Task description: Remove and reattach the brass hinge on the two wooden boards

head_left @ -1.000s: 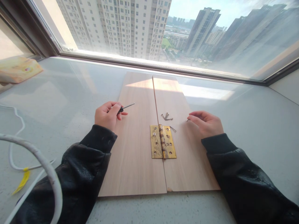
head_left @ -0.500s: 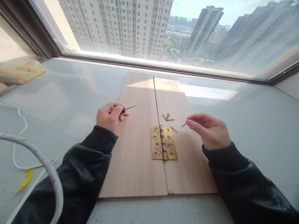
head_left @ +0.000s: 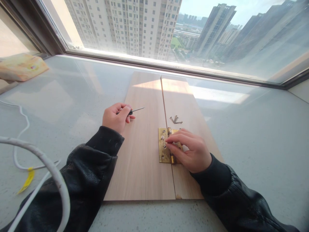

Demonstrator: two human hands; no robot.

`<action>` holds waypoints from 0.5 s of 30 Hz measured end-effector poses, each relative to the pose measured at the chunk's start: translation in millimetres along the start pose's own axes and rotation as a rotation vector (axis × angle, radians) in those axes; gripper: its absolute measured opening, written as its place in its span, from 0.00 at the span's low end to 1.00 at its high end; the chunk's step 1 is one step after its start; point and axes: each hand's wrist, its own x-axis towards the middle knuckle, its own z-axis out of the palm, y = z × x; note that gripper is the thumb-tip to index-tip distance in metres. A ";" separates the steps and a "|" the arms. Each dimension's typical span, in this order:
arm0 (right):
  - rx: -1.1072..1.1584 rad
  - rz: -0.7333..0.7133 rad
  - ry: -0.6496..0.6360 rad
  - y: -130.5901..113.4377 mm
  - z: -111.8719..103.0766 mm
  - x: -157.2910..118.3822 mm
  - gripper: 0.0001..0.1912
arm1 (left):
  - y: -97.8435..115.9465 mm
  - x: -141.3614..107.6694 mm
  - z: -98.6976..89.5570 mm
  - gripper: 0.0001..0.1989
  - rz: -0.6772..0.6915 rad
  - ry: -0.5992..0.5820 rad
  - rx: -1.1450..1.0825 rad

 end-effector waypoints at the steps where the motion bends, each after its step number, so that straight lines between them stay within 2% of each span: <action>1: -0.002 -0.007 -0.003 -0.1 0.2 -0.2 0.05 | -0.1 -0.1 0.1 0.09 0.002 0.000 -0.001; 15: -0.038 -0.172 -0.055 0.0 -4.3 1.3 0.08 | -0.1 -0.5 0.3 0.09 -0.004 0.002 0.020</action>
